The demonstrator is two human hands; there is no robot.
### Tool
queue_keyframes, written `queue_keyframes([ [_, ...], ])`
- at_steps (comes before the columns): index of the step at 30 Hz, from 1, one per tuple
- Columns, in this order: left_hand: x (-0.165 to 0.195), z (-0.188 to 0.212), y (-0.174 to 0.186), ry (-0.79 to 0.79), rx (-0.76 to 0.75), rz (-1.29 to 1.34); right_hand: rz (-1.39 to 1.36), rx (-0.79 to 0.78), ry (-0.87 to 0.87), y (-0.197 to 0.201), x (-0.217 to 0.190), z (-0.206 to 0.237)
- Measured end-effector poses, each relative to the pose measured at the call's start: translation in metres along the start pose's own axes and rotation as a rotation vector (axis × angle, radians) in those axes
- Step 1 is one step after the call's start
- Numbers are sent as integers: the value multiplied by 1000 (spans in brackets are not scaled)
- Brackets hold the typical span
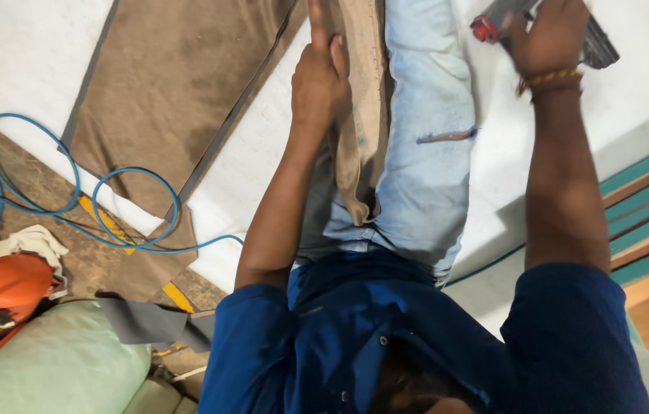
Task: The person sits on the floor with a long wooden strip across their lap, wraps brown fabric around the strip, and uses a pneumatic nail gun to fasten the fabric along its edge. They repeatedly fold the fabric over, press it flat, and staple along the length of the strip.
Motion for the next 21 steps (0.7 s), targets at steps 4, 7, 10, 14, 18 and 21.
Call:
queue_keyframes([
  [4, 9, 2, 4, -87, 45, -9, -42, -158, -132, -47, 11, 35],
  [7, 9, 3, 4, -41, 40, -61, -137, -181, -144, -48, 20, 28],
  [10, 7, 0, 1, -8, -19, -13, -280, -178, -197, -21, 41, 12],
  [14, 9, -2, 3, 8, -4, -57, -569, -182, 41, 55, 16, -13],
  [18, 12, -1, 5, 47, -25, -35, -535, -291, 412, 117, -58, -59],
  [21, 16, 1, 7, 65, -33, 1, -546, -432, 506, 123, -109, -88],
])
Point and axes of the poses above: each hand's wrist, its own z-axis away from the middle knuckle, its own y-axis out of the back of the hand, x = y × z, the point moved 6 cm from there along -z, towards the middle knuckle, and after that the axes turned 15 degrees about -x, right-handed, at the moved point
